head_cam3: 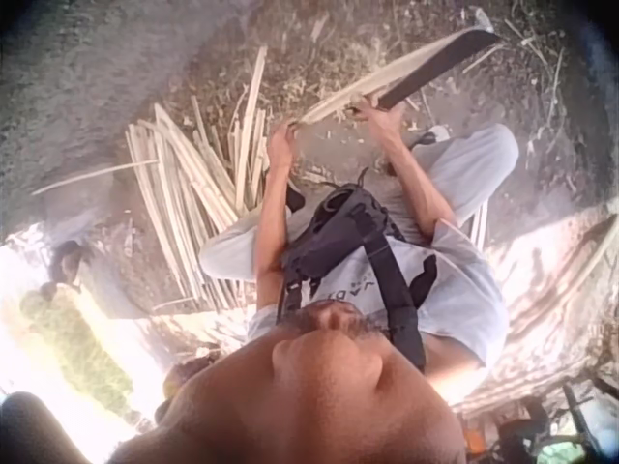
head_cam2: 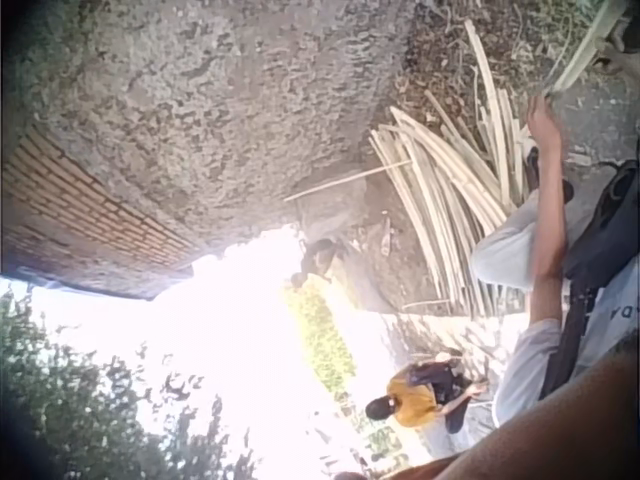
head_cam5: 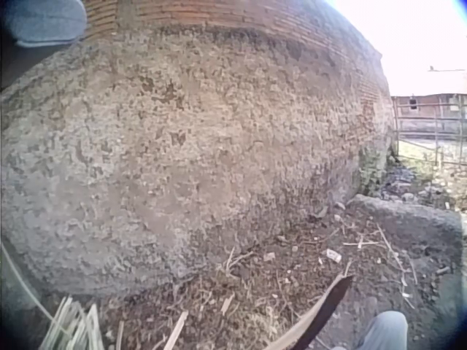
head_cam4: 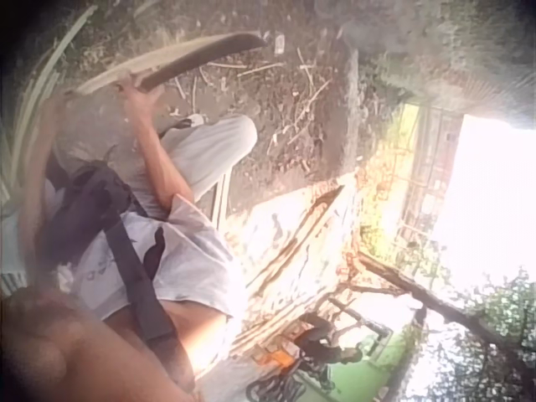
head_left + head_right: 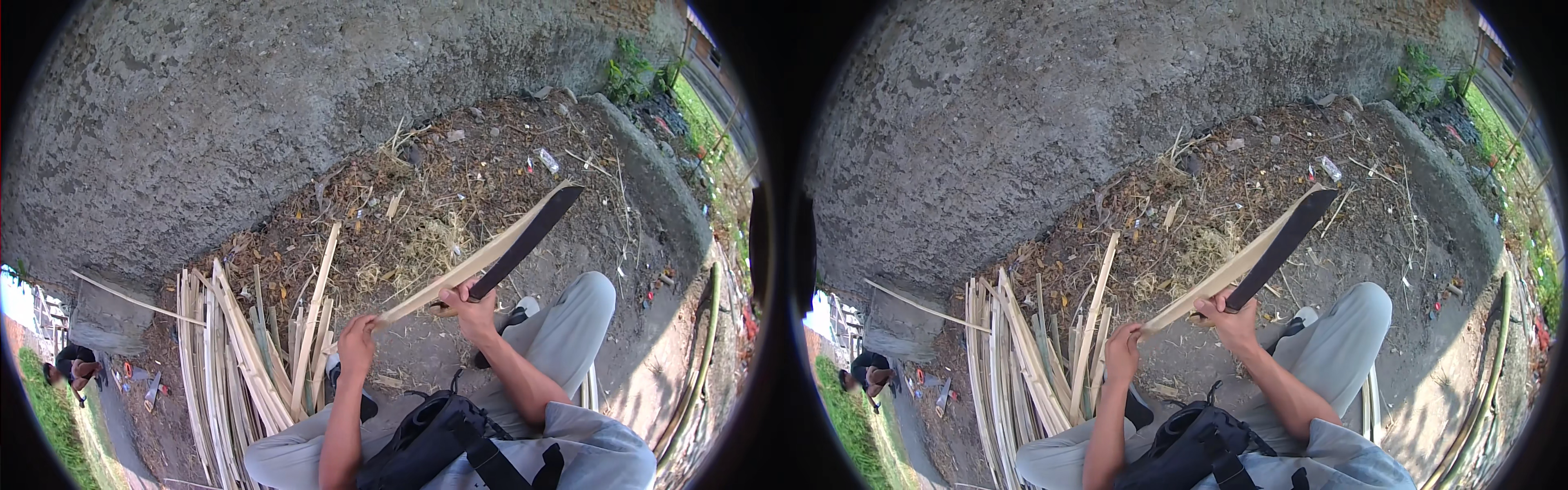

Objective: The person shapes a bamboo slat by shaving along its length with a knife, turning it over, and peeling off splinters by hand.

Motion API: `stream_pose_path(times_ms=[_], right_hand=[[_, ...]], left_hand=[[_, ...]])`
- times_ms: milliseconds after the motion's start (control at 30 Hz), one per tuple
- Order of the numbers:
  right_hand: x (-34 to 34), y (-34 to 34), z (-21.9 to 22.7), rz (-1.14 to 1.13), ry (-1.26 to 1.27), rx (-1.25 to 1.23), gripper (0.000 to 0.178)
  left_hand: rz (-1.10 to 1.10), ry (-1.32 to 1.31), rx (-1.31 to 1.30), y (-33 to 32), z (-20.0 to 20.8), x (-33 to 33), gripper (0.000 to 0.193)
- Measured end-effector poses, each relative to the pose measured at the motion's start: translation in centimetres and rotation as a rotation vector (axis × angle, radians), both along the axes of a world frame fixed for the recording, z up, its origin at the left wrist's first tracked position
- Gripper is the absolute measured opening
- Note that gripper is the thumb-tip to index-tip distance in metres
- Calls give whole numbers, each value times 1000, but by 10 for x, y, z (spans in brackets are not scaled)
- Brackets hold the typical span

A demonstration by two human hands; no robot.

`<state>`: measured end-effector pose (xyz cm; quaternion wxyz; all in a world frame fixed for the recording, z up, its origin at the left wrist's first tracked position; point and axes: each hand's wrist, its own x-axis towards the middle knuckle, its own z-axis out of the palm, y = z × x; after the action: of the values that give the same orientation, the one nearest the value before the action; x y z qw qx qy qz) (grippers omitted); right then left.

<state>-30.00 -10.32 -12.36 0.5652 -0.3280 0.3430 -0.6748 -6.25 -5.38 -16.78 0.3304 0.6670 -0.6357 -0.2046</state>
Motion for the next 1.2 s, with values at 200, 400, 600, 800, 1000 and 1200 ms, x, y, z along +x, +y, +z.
stream_pose_path(times_ms=[200,400,600,800,1000,1200], right_hand=[[8,1,5,36,-136,-163,34],[0,12,3,-124,-6,-105,30],[3,12,12,23,-45,46,32],[3,12,33,88,-83,74,29],[-37,-29,117,-90,-74,-128,26],[-40,-40,159,63,-234,-359,30]], left_hand=[[45,-32,-192,4,8,-6,24],[134,-15,-207,8,27,-1,23],[185,-32,-262,7,33,4,18],[187,-114,-394,8,34,6,14],[203,-166,-459,11,34,14,16],[159,-141,-485,4,37,10,14]])
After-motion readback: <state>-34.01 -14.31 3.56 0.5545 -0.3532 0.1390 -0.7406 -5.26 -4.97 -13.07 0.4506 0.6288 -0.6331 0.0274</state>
